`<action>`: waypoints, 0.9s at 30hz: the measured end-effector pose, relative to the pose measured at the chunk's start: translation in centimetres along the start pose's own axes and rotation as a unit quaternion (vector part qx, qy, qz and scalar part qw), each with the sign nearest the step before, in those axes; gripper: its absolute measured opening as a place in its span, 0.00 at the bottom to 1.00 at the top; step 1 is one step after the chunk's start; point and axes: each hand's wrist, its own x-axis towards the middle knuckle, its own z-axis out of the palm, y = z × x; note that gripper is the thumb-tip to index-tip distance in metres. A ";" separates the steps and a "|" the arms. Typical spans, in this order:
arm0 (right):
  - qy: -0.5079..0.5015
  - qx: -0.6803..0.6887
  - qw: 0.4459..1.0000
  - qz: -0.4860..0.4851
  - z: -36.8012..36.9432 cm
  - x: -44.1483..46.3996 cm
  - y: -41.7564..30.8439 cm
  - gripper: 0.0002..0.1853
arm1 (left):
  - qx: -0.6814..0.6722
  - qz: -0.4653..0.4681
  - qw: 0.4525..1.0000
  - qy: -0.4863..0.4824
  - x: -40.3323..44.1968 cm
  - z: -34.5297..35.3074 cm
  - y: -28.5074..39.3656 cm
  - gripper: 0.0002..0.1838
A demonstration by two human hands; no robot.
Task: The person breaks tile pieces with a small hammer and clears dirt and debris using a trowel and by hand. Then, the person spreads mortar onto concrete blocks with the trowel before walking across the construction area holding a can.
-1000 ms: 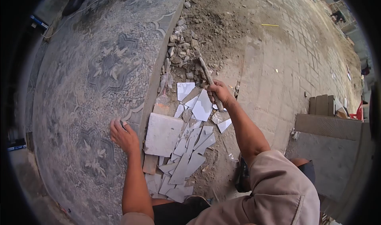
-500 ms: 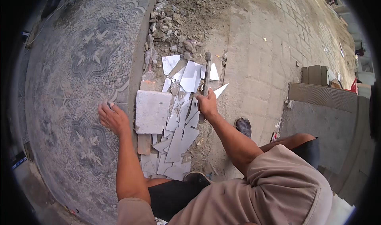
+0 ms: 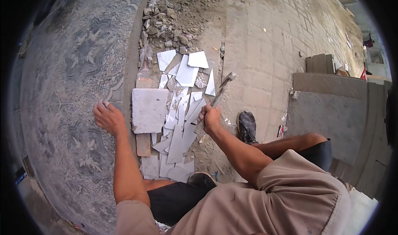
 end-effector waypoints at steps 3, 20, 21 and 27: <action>-0.027 0.080 0.992 0.099 1.6 1.0 -0.2 0.07 | 0.001 -0.002 1.000 -0.002 -0.1 0.0 0.5 0.21; -0.025 -0.267 0.960 -0.080 -0.2 11.3 -7.8 0.06 | 0.001 -0.021 0.999 -0.030 -0.3 -0.1 0.3 0.21; -0.101 -0.309 0.944 -0.056 -0.7 9.7 -8.2 0.06 | 0.005 -0.016 0.999 -0.028 -0.3 0.1 -0.1 0.21; 0.042 -0.291 0.948 -0.118 -5.2 1.0 2.1 0.12 | 0.002 -0.008 1.000 -0.011 -0.4 0.8 -1.1 0.20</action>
